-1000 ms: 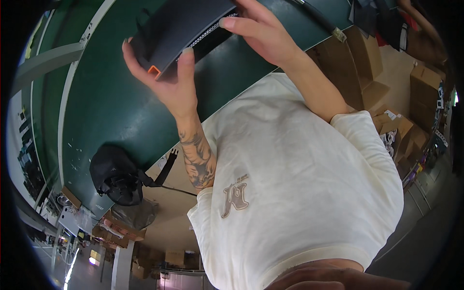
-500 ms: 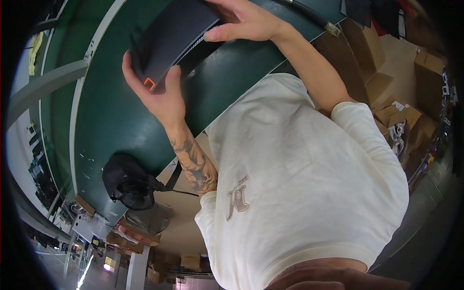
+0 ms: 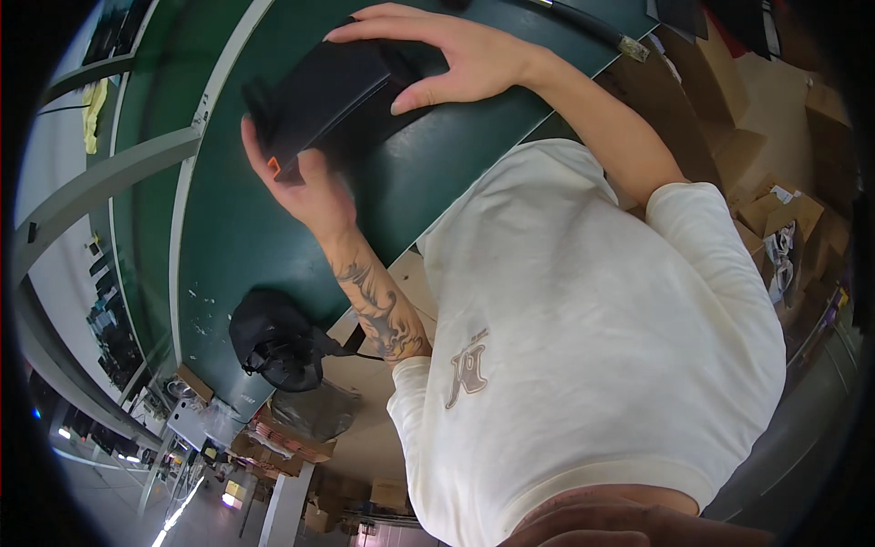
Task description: The person assembles a small black electronic device by inserting a metal rod into a slot and securing it with a yellow rubber mallet. They then use a screwdriver to tighten a screw on the device's side. The person handles the device and tools on a green workbench in a workshop setting.
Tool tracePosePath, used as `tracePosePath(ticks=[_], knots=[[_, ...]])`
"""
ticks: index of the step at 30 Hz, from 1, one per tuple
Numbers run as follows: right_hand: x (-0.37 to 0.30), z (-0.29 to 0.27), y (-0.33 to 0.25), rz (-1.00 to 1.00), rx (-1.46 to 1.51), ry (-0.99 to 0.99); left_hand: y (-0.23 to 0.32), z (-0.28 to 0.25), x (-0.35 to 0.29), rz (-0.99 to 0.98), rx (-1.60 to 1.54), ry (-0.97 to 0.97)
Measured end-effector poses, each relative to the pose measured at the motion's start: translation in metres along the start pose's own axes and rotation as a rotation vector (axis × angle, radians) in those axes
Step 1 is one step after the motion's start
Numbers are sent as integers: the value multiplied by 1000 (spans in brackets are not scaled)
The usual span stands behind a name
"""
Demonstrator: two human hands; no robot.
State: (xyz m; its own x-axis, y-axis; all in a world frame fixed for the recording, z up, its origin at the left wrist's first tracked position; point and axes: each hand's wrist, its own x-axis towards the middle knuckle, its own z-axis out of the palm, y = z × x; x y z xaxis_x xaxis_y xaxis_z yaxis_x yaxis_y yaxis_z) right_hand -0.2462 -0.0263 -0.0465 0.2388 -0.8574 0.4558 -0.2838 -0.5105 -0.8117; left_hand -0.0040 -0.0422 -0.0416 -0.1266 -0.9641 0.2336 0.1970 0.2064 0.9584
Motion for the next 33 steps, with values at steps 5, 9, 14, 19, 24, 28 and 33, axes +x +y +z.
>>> tracePosePath(ticks=[5,9,14,19,24,28,33], knots=[[-5,0,-16,244,208,29,17,1,7,-167,382,60],[-9,-10,-20,540,153,-60,9,-2,17,-363,352,43],[-11,-78,-34,497,-420,33,1,-9,30,-364,271,94],[-43,-101,-27,369,-1017,-163,1,0,20,-336,-50,49],[-40,-107,-2,326,-688,-102,2,2,15,-341,-89,40],[17,-80,-69,493,-223,-64,-1,0,18,-352,-140,19],[48,-66,-65,280,-201,-255,-2,8,16,-329,-123,30]])
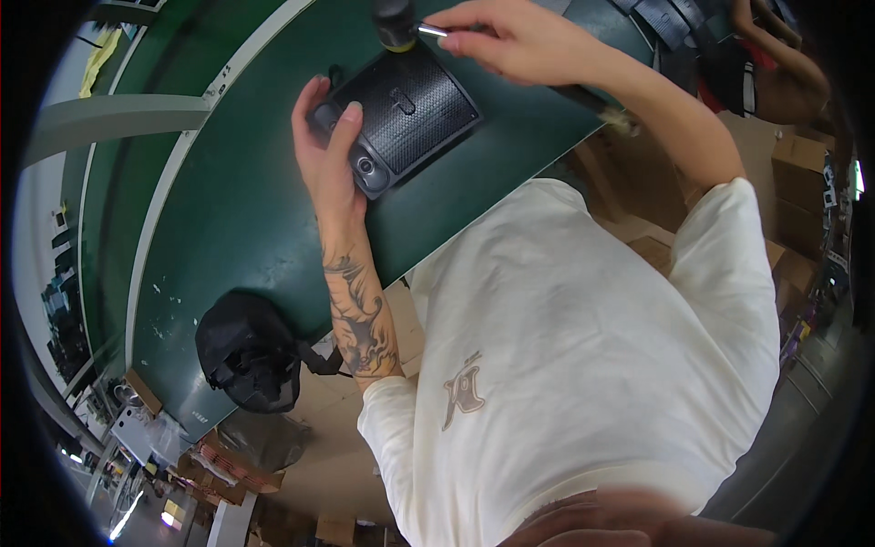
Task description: The person assembles a small black electronic device by inserting a metal rod into a slot and securing it with a yellow rubber mallet. They then use a screwdriver to tighten a screw on the device's side. The person handles the device and tools on a green workbench in a workshop setting.
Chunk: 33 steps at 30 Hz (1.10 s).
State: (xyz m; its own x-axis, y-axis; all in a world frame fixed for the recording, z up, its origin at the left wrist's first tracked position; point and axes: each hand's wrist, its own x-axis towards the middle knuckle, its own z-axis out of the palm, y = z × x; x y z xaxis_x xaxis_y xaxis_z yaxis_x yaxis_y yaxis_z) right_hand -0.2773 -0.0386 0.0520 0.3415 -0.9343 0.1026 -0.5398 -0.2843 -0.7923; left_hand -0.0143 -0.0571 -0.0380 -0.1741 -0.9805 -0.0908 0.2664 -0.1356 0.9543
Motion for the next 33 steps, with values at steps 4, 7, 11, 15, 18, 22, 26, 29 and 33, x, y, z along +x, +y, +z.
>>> tracePosePath(ticks=[4,7,11,15,18,22,26,29,33], knots=[[11,-25,-34,503,345,-291,0,-15,5,2,-12,33],[-23,-13,-30,457,169,-100,2,-11,6,-38,-82,30],[-57,3,-11,224,68,-32,2,-3,3,-22,-81,37],[-72,7,-24,194,110,14,2,-6,1,-19,-61,54],[-77,19,-16,129,17,-53,3,-7,2,-14,-69,46],[-71,16,-45,195,136,-70,1,-10,1,-23,-122,40],[-58,34,-54,-5,77,-16,4,-7,2,-41,-165,25],[-55,49,-36,-38,-16,-44,4,-5,3,-50,-154,37],[-52,30,-46,218,178,-62,-2,-10,3,-19,-158,47]])
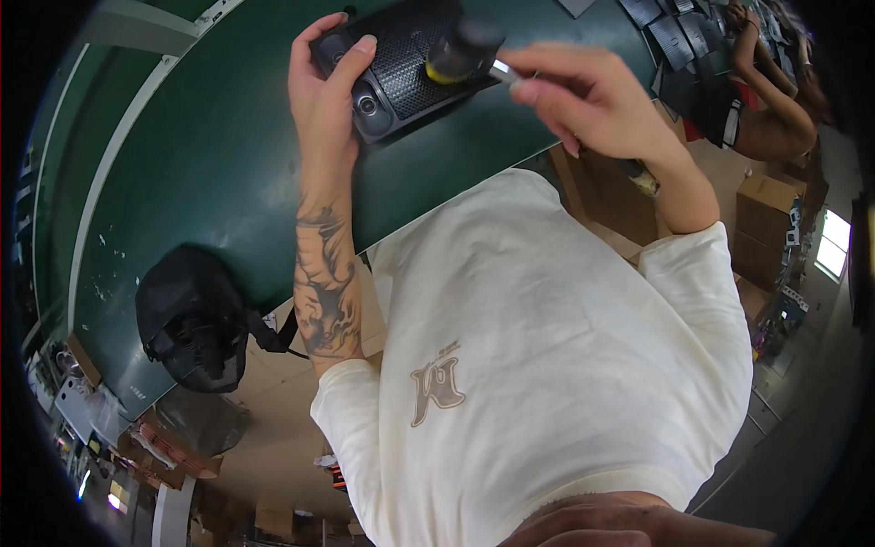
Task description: The person assembles a small black electronic device by inserting a metal rod into a slot and securing it with a yellow rubber mallet. They then use a screwdriver to tighten a screw on the device's side. The person handles the device and tools on a green workbench in a workshop setting.
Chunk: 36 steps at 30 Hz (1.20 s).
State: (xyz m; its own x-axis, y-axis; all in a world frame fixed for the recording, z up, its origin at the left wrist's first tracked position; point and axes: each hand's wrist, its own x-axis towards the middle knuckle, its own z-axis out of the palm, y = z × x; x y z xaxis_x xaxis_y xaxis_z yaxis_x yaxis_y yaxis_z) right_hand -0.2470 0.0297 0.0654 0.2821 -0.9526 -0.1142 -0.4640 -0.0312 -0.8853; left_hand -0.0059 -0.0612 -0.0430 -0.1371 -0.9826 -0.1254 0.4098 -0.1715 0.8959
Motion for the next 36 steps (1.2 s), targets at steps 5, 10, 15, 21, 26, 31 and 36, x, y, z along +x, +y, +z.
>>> tracePosePath(ticks=[5,10,15,21,26,31,36], knots=[[10,-12,7,-75,73,211,3,3,0,-10,-8,-19],[2,-12,20,205,-9,67,2,3,-1,-15,12,-20],[-19,-11,60,171,198,280,3,5,-2,-15,54,17],[-27,-11,141,224,235,474,-8,0,1,86,129,10],[-25,-15,175,143,565,533,-8,-6,8,80,79,2],[-24,-1,165,134,554,582,-9,-15,7,120,21,35],[-31,-4,159,91,466,552,-10,-14,14,196,144,82]])
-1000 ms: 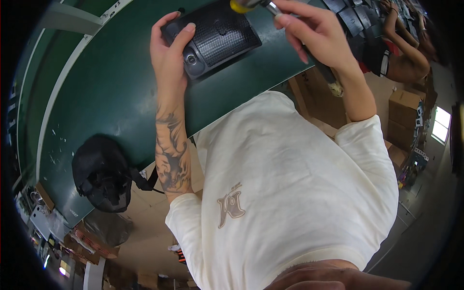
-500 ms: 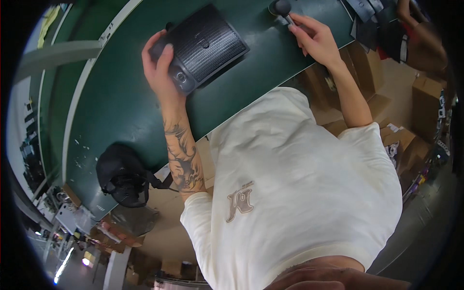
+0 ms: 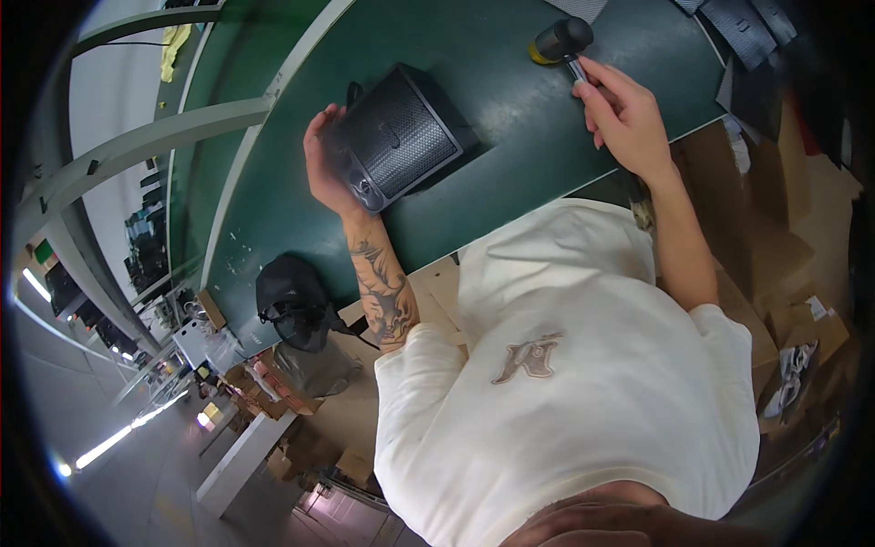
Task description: The person assembles a small black electronic device by inserting a metal rod into a slot and securing it with a yellow rubber mallet. They then use a screwdriver to tighten a screw on the device's side. The person handles the device and tools on a green workbench in a workshop setting.
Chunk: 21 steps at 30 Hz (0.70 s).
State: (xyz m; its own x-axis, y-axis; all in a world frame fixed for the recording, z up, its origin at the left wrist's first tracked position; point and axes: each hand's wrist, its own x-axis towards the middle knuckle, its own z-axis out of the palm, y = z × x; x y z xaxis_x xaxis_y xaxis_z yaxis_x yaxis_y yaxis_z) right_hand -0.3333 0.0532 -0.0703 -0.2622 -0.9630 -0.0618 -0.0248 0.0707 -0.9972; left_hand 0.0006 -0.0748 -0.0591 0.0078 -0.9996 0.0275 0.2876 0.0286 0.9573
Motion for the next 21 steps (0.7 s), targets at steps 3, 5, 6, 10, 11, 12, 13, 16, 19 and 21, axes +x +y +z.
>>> tracePosePath(ticks=[3,5,6,10,11,12,13,16,19,21], knots=[[-1,1,3,-9,2,-24,-5,-9,3,53,49,-23],[1,-1,3,-29,6,-46,-6,-7,6,86,50,-53],[0,0,6,-38,9,-59,-2,-8,5,91,73,-45],[5,1,9,-57,22,-105,19,-9,2,330,247,106],[4,3,9,-87,-19,-100,25,-8,-5,394,239,111],[4,6,7,-114,-61,-94,35,-8,-15,454,382,77],[6,6,9,-145,-109,-101,47,1,-28,525,519,57],[6,7,17,-256,-170,-42,87,32,-45,664,1169,-501],[-3,1,6,-145,-136,-35,90,80,-34,611,1443,-845],[1,4,9,-257,-145,-14,94,87,-19,605,1651,-1007]])
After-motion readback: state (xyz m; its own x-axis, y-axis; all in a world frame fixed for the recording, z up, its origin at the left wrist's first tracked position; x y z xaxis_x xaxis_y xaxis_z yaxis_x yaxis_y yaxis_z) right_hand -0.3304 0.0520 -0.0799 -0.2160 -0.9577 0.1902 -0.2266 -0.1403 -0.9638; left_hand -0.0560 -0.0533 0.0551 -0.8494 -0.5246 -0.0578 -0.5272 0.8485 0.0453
